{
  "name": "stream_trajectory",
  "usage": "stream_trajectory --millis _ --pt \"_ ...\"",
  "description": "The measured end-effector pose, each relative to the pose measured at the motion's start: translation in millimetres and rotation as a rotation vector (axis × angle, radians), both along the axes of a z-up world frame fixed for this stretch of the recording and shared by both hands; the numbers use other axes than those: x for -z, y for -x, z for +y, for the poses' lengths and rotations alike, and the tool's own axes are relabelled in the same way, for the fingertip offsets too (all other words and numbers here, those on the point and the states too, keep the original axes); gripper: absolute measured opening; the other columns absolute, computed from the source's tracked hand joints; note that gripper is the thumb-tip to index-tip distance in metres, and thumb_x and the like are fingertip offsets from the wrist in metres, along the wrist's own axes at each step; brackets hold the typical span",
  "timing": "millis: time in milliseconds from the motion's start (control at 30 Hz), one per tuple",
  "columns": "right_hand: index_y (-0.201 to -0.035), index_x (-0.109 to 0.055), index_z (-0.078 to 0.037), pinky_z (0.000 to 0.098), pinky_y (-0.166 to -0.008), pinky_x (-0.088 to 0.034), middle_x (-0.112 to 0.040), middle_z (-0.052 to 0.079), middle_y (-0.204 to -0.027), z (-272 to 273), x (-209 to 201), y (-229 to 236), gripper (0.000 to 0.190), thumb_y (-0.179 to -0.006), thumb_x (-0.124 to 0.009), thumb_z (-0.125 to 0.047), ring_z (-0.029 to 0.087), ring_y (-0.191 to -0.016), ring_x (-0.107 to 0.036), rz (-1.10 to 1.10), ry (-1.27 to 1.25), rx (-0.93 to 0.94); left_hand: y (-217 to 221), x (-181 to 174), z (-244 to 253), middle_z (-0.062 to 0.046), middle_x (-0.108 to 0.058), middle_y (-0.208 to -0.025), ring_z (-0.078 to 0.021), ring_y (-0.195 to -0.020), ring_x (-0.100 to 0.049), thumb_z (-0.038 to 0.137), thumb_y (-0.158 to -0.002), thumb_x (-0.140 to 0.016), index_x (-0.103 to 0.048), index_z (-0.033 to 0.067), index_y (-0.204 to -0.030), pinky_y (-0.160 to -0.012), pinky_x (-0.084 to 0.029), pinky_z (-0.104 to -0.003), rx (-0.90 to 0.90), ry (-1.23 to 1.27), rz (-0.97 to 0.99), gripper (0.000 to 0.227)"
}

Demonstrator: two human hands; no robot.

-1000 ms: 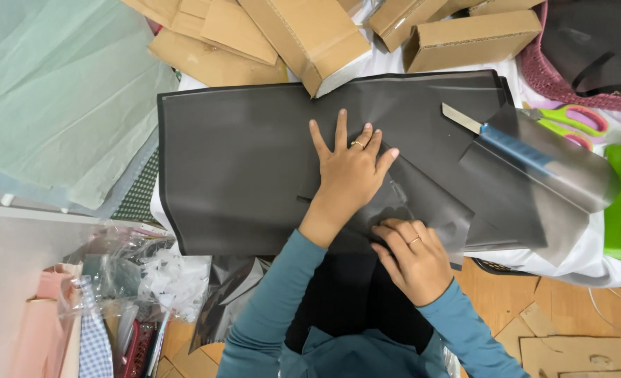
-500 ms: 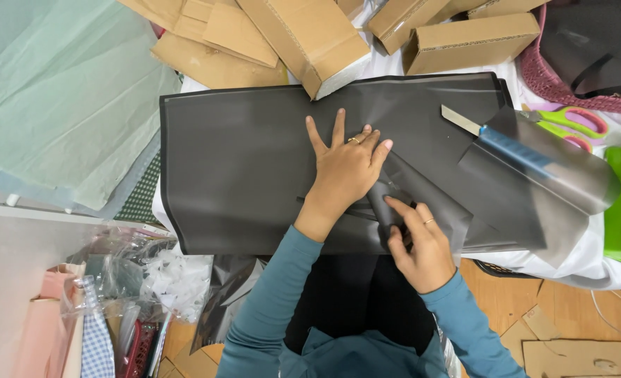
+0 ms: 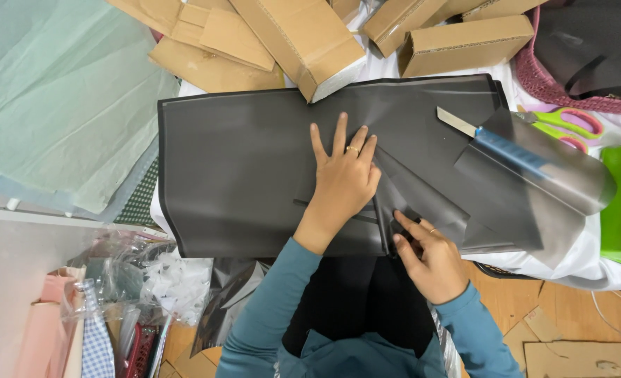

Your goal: The person repeatedly applies small strips of clear tape to a large black sheet laid on a table. They tear tape from a dispenser, place it on the sheet, and smooth it down with their fingers. The process is repeated multiple times across the surface.

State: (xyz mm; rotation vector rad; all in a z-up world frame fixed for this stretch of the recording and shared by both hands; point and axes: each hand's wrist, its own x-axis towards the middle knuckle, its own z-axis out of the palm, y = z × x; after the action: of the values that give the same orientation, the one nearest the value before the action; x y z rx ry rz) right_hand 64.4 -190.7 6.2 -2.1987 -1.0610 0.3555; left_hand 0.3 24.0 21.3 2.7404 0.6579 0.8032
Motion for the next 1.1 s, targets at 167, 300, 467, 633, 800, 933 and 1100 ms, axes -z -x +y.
stream_trajectory --millis 167,300,467,633,800,933,1100 --pt "-0.131 -0.075 -0.021 0.0376 -0.053 -0.057 -0.076 0.012 -0.091 -2 -4 1 0.039 -0.092 -0.071 -0.025 0.026 -0.069 -0.073 0.033 0.059 0.016 10 13 -4 -0.018 -0.048 -0.155 -0.0431 -0.152 -0.025 0.014 -0.093 -0.052 -0.058 0.0053 -0.143 -0.115 -0.004 -0.078 0.018 -0.04 0.077 0.051" --pt "-0.145 -0.062 -0.022 0.0331 -0.096 -0.052 -0.045 0.003 -0.052 0 -23 1 0.05 -0.097 -0.057 -0.036 0.018 -0.086 -0.069 0.117 0.205 -0.076 12 6 -6 -0.008 -0.053 -0.153 -0.0359 -0.15 -0.034 0.02 -0.095 -0.058 -0.059 0.0073 -0.143 -0.116 -0.024 -0.073 -0.031 -0.179 0.047 0.049" --pt "-0.149 -0.057 -0.029 0.036 -0.108 -0.048 -0.057 0.007 -0.056 -1 -26 -1 0.055 -0.096 -0.057 -0.04 0.029 -0.148 -0.048 0.22 0.309 -0.047 12 5 -6 -0.007 -0.047 -0.158 -0.0334 -0.152 -0.031 0.018 -0.096 -0.058 -0.051 0.0076 -0.15 -0.117 -0.023 -0.073 0.012 -0.195 0.096 0.055" --pt "-0.151 -0.054 -0.033 0.0312 -0.087 -0.052 -0.074 0.012 -0.089 -1 -35 0 0.057 -0.095 -0.058 -0.04 0.022 -0.155 -0.043 0.271 0.39 -0.037 10 7 -8 -0.002 -0.047 -0.158 -0.0317 -0.151 -0.034 0.013 -0.097 -0.061 -0.051 0.0108 -0.15 -0.116 -0.027 -0.073 0.036 -0.223 0.108 0.054" --pt "-0.153 -0.053 -0.029 0.0317 -0.111 -0.045 -0.053 0.003 -0.065 -9 -25 -3 0.059 -0.095 -0.06 -0.038 0.021 -0.094 -0.07 0.235 0.294 -0.126 9 7 -8 -0.006 -0.051 -0.155 -0.0357 -0.15 -0.033 0.021 -0.101 -0.056 -0.055 0.0077 -0.147 -0.117 -0.024 -0.072 0.026 -0.182 0.087 0.048" --pt "-0.154 -0.05 -0.022 0.0269 -0.065 -0.05 -0.07 -0.004 -0.083 -6 -36 -1 0.063 -0.094 -0.061 -0.035 0.013 -0.077 -0.056 0.326 0.319 -0.125 8 8 -7 -0.005 -0.051 -0.155 -0.0364 -0.15 -0.034 0.022 -0.101 -0.057 -0.055 0.0087 -0.147 -0.117 -0.024 -0.073 0.024 -0.18 0.089 0.048" --pt "-0.157 -0.046 -0.024 0.0255 -0.065 -0.048 -0.068 -0.003 -0.091 -18 -25 -11 0.067 -0.093 -0.066 -0.03 0.013 -0.073 -0.053 0.418 0.233 -0.226 7 7 -6 -0.007 -0.032 -0.165 -0.0404 -0.156 -0.006 0.077 -0.087 -0.051 -0.035 0.0058 -0.156 -0.12 0.0 -0.072 0.098 0.031 0.268 0.101"
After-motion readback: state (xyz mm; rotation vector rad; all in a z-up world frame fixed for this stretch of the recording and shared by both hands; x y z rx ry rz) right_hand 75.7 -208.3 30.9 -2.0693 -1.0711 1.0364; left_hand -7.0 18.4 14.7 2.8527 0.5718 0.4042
